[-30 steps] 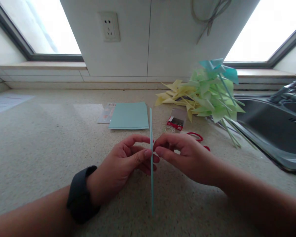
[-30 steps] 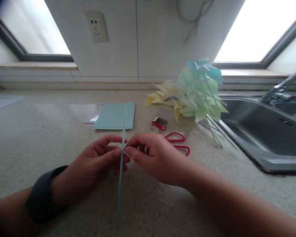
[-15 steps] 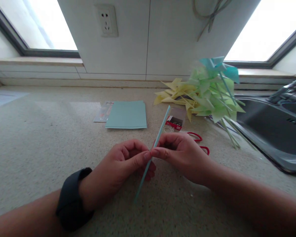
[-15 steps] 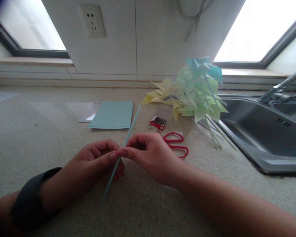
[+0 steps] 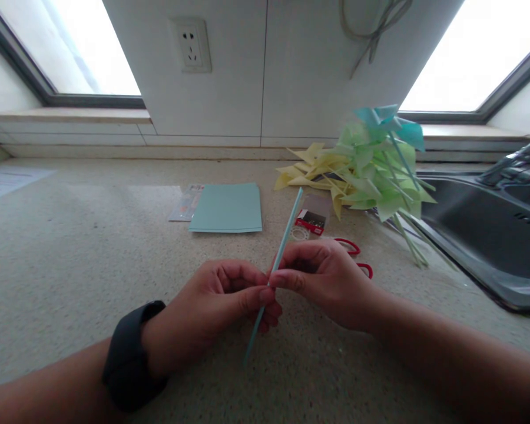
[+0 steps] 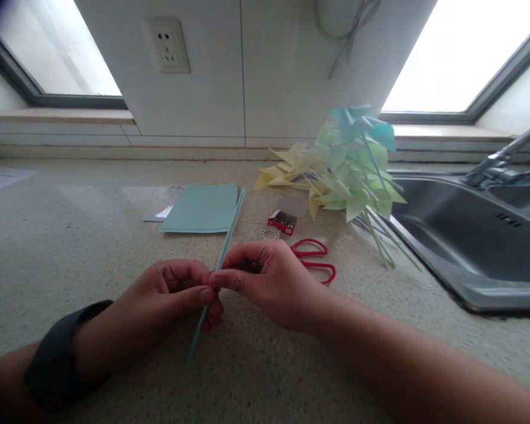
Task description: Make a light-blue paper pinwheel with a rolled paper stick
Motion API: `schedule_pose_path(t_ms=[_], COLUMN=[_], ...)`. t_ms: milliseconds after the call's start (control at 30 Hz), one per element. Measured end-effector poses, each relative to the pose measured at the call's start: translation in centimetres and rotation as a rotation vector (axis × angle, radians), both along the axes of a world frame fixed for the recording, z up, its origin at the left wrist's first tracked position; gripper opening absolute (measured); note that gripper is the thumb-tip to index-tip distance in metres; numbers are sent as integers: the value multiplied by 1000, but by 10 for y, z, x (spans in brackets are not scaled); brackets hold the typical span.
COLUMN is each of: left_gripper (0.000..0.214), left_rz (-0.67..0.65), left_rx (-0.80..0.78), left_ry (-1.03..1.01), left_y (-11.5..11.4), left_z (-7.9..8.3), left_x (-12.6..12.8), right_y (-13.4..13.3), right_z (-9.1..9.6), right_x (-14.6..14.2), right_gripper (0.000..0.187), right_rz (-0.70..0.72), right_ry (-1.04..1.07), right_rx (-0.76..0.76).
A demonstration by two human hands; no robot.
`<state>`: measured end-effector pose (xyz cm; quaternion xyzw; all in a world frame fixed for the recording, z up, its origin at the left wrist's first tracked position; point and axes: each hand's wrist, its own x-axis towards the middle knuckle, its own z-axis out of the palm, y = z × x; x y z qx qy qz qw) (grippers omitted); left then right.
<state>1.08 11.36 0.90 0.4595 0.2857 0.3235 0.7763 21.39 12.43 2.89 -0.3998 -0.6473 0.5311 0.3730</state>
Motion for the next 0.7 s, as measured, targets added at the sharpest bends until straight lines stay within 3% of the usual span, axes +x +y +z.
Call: schedule_pose_path(t_ms=[333, 567, 700], left_gripper=[13, 17, 22], left_rz=[-42, -14, -10], left_rx=[-35, -61, -44], left_ry=[-84, -81, -12], left_y=[0, 1, 2], left_z=[1, 0, -2], left_x=[1, 2, 2], right_y=[-3, 3, 3], right_z=[4, -3, -3], right_x=[1, 7, 11], right_gripper=[11, 11, 23], right_rz=[81, 133, 108], right_ry=[67, 155, 253], right_rx=[23, 3, -53])
